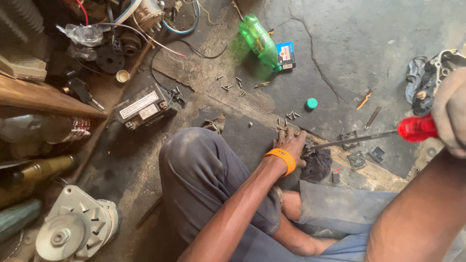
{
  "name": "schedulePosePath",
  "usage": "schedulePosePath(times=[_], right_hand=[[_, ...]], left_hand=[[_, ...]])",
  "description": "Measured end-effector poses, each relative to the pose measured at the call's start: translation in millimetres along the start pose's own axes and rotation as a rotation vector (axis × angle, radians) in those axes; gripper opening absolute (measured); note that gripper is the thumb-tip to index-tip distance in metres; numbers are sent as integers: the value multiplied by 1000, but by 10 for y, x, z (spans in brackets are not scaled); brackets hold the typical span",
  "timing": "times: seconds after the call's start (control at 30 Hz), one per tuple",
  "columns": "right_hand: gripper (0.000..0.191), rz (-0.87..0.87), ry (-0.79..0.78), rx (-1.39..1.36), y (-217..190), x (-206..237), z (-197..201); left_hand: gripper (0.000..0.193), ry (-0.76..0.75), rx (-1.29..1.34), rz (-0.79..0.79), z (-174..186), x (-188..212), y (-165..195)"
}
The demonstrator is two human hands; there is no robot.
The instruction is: The person sits cross-legged on the workshop floor and uses a red-handled screwdriver to unscrew fasteners from a small metal engine component. They hold the part, remove screws, set small brackets and screws aside on the floor, and continue unscrewing other fasteners on the part.
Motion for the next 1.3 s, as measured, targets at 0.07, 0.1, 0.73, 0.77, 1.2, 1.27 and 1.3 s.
schedulePosePath(times=[0.07,0.1,0.73,0.77,1.2,1.27,1.3], right_hand=[[40,63,110,135,43,187,1],[40,93,169,218,62,308,-21],[34,-11,-109,337,-491,121,-642],[34,-43,-226,205,-472,-41,-635],[29,486,738,559,-159,68,-1071],[27,528,779,612,-207,105,-1006],[24,520,761,627,-221,191,-1020]], left_hand=[[88,-10,8,3,-40,3,-28],[87,-10,11,3,-60,-7,-25],[89,9,8,-25,-140,-150,-118],[91,14,4,-32,-137,-159,-128],[100,53,0,-40,-260,-214,-228],[100,50,-13,-23,-204,-249,-180],[99,38,-40,1,-186,-244,-163]])
Point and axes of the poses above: each hand's wrist, its own x-axis away from the middle knuckle, its own z-axis out of the back of the hand, y = z × x, the point moved 1 cm from there along -x, towards the middle knuckle, and after that the axes turned 8 degrees about z, right-handed, at the moved point
